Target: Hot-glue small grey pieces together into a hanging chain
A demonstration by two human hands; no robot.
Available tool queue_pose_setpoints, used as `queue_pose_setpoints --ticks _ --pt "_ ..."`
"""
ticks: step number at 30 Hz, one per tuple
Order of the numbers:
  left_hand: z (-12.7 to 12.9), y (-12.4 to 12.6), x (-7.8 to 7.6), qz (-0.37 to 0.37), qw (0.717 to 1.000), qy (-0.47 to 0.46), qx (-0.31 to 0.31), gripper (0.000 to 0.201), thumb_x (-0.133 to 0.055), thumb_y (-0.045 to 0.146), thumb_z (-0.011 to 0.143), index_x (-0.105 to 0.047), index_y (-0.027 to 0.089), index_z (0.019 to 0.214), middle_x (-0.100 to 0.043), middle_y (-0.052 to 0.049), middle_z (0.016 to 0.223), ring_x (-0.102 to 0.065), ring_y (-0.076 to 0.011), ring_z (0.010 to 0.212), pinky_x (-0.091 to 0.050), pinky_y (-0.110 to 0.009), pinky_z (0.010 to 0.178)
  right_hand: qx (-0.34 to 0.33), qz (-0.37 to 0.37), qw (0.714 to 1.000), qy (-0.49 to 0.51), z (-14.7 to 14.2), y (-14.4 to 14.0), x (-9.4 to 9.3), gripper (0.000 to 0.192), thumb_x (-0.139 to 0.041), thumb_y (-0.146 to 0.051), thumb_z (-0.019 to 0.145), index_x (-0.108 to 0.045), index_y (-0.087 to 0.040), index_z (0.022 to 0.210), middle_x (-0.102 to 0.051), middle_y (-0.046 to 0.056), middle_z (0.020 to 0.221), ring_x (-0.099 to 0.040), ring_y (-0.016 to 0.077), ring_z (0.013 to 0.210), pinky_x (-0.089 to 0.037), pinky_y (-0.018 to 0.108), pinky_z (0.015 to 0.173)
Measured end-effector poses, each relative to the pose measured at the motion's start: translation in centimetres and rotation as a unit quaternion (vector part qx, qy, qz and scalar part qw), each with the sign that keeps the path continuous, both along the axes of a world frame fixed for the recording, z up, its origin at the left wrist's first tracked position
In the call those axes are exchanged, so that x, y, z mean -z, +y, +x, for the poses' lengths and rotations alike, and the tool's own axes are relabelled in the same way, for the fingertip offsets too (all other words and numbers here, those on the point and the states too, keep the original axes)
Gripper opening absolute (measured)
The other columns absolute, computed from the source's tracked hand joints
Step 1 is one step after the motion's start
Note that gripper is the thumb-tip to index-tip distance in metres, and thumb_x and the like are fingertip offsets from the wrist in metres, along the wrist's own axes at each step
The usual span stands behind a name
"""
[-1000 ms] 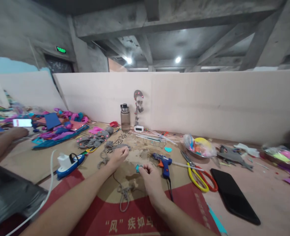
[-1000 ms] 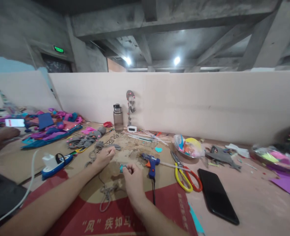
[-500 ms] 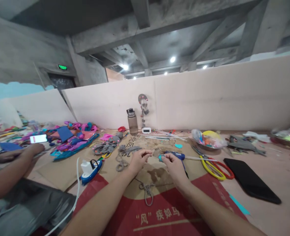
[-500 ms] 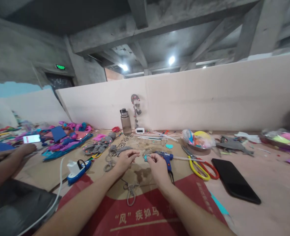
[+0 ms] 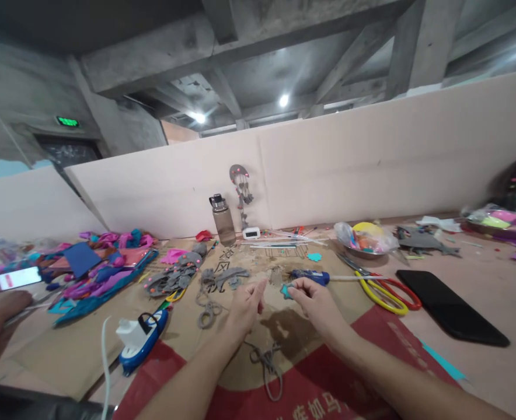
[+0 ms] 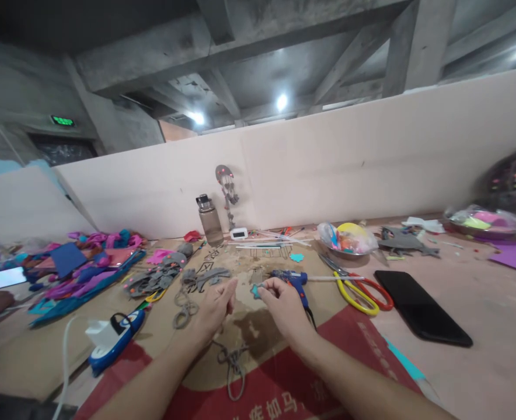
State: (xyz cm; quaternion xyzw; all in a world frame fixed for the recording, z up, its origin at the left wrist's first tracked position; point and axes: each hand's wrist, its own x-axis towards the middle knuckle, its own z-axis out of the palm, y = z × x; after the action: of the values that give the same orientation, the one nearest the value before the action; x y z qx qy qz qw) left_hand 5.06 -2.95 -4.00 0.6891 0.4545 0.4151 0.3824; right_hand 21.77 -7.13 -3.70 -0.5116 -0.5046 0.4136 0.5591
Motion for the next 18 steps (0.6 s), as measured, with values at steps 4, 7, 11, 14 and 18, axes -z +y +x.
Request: queue_pose_setpoints --ticks 4,7,11,14,18 --pt "0.3 0.0 0.3 -0.069 0.994 -0.089 0.003 0.042 -0.048 0.057 0.08 -0.056 0.017 0.069 -0.054 0.0 0.058 -0.045 -0.0094 0.046 -0.033 -0.022 0.044 0.007 -0.006 1.0 0.019 0.4 0.1 -0.1 0.024 -0.059 -0.041 0.071 -0.052 -0.02 0.066 -0.037 -0.006 0.054 -0.028 0.0077 0.046 -0.022 0.024 0.046" --pt "0.8 -0.2 0.2 -0.086 0.991 -0.106 0.013 0.033 -0.062 0.048 0.073 -0.06 0.016 0.081 -0.058 -0.001 0.067 -0.051 -0.0099 0.053 -0.036 -0.021 0.046 0.007 -0.014 1.0 0.026 0.6 0.3 0.0 0.023 -0.06 -0.041 0.071 -0.053 -0.019 0.067 -0.037 -0.006 0.054 -0.028 0.0077 0.047 -0.022 0.024 0.046" --pt "1.2 -1.0 -0.5 -0.116 0.986 -0.116 0.043 0.033 -0.067 0.039 0.071 -0.064 0.014 0.093 -0.064 -0.004 0.077 -0.057 -0.0116 0.066 -0.045 -0.022 0.059 -0.005 -0.016 1.0 0.017 0.4 0.5 0.0 0.021 -0.059 -0.038 0.07 -0.053 -0.018 0.065 -0.036 -0.007 0.054 -0.029 0.0082 0.05 -0.024 0.023 0.048" --pt "1.4 -1.6 -1.1 -0.143 0.974 -0.147 0.094 0.037 -0.065 0.04 0.073 -0.064 0.012 0.098 -0.067 -0.007 0.082 -0.059 -0.013 0.07 -0.047 -0.024 0.065 -0.005 0.007 1.0 -0.023 0.3 0.5 0.1 0.019 -0.058 -0.035 0.072 -0.052 -0.018 0.064 -0.036 -0.006 0.054 -0.031 0.0087 0.052 -0.026 0.023 0.05" --pt "1.6 -1.9 -1.4 -0.165 0.97 -0.148 0.105 0.031 -0.07 0.036 0.069 -0.066 0.01 0.087 -0.066 -0.006 0.072 -0.058 -0.0129 0.063 -0.047 -0.023 0.057 -0.008 0.056 0.993 -0.099 0.2 0.0 0.1 0.017 -0.055 -0.031 0.075 -0.054 -0.017 0.065 -0.038 -0.005 0.058 -0.035 0.0096 0.056 -0.029 0.023 0.053"
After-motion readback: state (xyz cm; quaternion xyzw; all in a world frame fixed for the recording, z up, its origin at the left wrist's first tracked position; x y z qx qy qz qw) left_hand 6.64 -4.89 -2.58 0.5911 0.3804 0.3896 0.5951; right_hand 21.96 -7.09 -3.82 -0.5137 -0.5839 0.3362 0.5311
